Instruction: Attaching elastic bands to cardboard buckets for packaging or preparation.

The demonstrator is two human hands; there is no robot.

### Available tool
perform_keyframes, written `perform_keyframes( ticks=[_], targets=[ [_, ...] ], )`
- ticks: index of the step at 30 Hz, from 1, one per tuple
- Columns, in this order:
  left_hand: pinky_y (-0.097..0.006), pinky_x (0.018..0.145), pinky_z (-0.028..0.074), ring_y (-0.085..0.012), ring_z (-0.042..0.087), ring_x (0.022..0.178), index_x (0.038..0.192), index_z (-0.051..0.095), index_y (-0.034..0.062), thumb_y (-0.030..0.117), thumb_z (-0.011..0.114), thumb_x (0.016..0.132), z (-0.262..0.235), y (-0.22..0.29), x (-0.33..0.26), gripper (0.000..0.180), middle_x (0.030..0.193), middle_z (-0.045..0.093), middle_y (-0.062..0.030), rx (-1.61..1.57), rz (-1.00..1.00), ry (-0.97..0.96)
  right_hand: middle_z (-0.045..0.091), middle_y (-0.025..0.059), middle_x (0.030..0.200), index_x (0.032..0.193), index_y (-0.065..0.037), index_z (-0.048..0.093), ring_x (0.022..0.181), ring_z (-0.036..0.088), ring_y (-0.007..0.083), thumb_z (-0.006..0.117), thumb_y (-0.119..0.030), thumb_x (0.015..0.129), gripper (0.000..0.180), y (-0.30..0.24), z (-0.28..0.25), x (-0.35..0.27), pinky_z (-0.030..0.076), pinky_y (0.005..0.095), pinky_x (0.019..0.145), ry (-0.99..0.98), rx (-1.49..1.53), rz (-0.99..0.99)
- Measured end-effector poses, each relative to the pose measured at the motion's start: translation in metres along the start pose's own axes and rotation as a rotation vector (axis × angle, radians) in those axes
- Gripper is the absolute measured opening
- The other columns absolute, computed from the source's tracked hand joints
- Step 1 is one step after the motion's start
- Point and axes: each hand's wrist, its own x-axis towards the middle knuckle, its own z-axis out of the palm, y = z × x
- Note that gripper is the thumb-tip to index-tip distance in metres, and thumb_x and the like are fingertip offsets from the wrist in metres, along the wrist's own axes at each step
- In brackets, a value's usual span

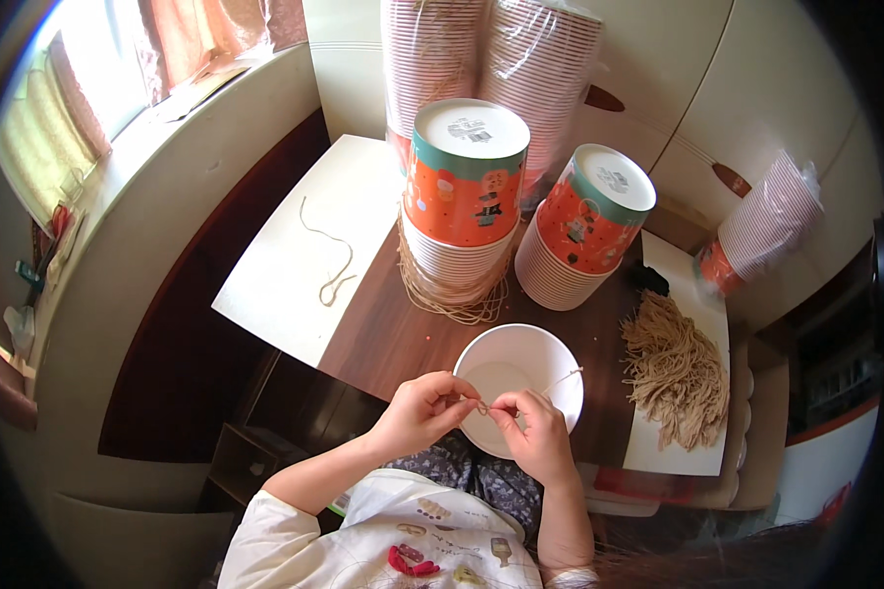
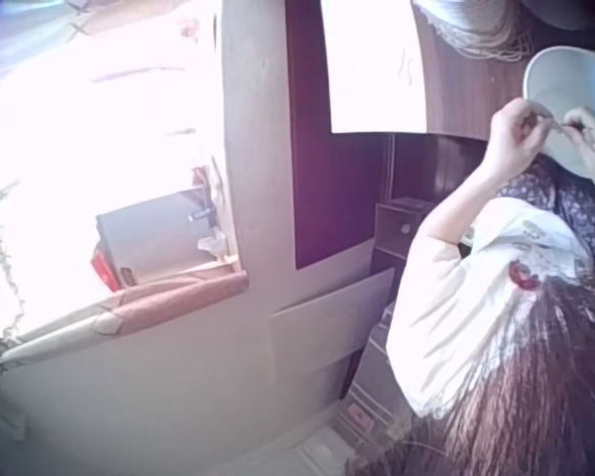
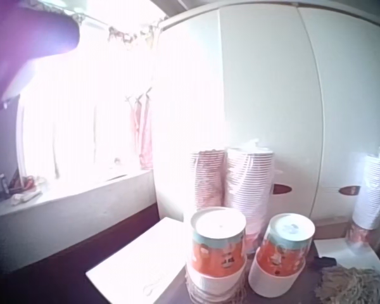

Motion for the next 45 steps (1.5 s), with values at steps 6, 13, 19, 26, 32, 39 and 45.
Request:
perform_keyframes(
  ticks=[6,13,19,26,32,39,45],
  targets=[
    [-0.02,0.057,0.045,-0.0047,0.055,0.063,0.096,0.057,-0.0015,0.014,0.059,0.085,-0.005,0.011,-0.002,0.019,0.07,0.059,-0.0026,0.089,-0.099,-0.014,0.06,0.007,0.073,0.08,-0.005,0.056,0.069,0.058,0.0245,0.065,-0.005,0.075,0.01,-0.001,0.0,0.0,0.044,0.0323,0.067,0.023,-0.01,-0.003],
    [-0.021,0.057,0.047,-0.0074,0.06,0.068,0.102,0.056,-0.0019,0.021,0.057,0.088,-0.011,0.016,0.005,0.027,0.078,0.064,-0.0063,0.023,-0.277,-0.092,0.061,0.0059,0.074,0.079,-0.005,0.058,0.069,0.057,0.023,0.067,-0.002,0.071,0.012,-0.003,0.0,0.0,0.044,0.0307,0.065,0.065,-0.026,-0.054],
    [-0.02,0.049,0.045,-0.0064,0.059,0.063,0.104,0.055,-0.0002,0.022,0.059,0.086,-0.012,0.017,0.006,0.028,0.079,0.065,-0.0055,0.008,-0.292,-0.159,0.061,0.0047,0.075,0.077,-0.007,0.058,0.072,0.057,0.0238,0.068,-0.002,0.069,0.014,-0.004,0.0,-0.003,0.044,0.0313,0.067,0.041,-0.04,-0.082],
    [-0.019,0.045,0.041,-0.0036,0.051,0.055,0.094,0.052,0.001,0.018,0.064,0.082,-0.007,0.014,0.008,0.024,0.073,0.06,-0.0016,0.025,-0.262,-0.17,0.061,0.0033,0.075,0.076,-0.009,0.056,0.07,0.058,0.0235,0.069,-0.002,0.068,0.017,-0.003,0.005,-0.01,0.042,0.0336,0.071,0.018,-0.07,-0.228],
    [-0.017,0.047,0.04,-0.0017,0.049,0.057,0.094,0.052,0.0019,0.012,0.063,0.082,-0.008,0.013,0.006,0.018,0.075,0.057,0.0008,-0.049,-0.263,-0.169,0.061,0.0027,0.075,0.077,-0.01,0.056,0.07,0.059,0.0225,0.069,-0.003,0.068,0.017,-0.007,0.002,-0.014,0.042,0.0342,0.072,0.011,-0.13,-0.242],
    [-0.014,0.053,0.038,0.0012,0.046,0.063,0.094,0.054,0.002,0.007,0.059,0.085,-0.005,0.009,0.0,0.011,0.081,0.056,0.0028,-0.194,-0.196,-0.126,0.062,0.0024,0.076,0.083,-0.008,0.057,0.071,0.059,0.0205,0.066,-0.013,0.076,0.012,-0.002,-0.005,-0.017,0.04,0.0333,0.073,0.09,-0.166,-0.115],
    [-0.014,0.054,0.037,0.0017,0.044,0.063,0.092,0.055,0.0015,0.007,0.059,0.085,-0.004,0.004,-0.003,0.009,0.078,0.055,0.0042,-0.239,-0.173,-0.12,0.063,0.0028,0.073,0.082,-0.007,0.06,0.065,0.06,0.019,0.063,-0.017,0.079,0.011,-0.004,0.0,-0.012,0.039,0.0313,0.069,0.053,-0.146,0.015]
  ],
)
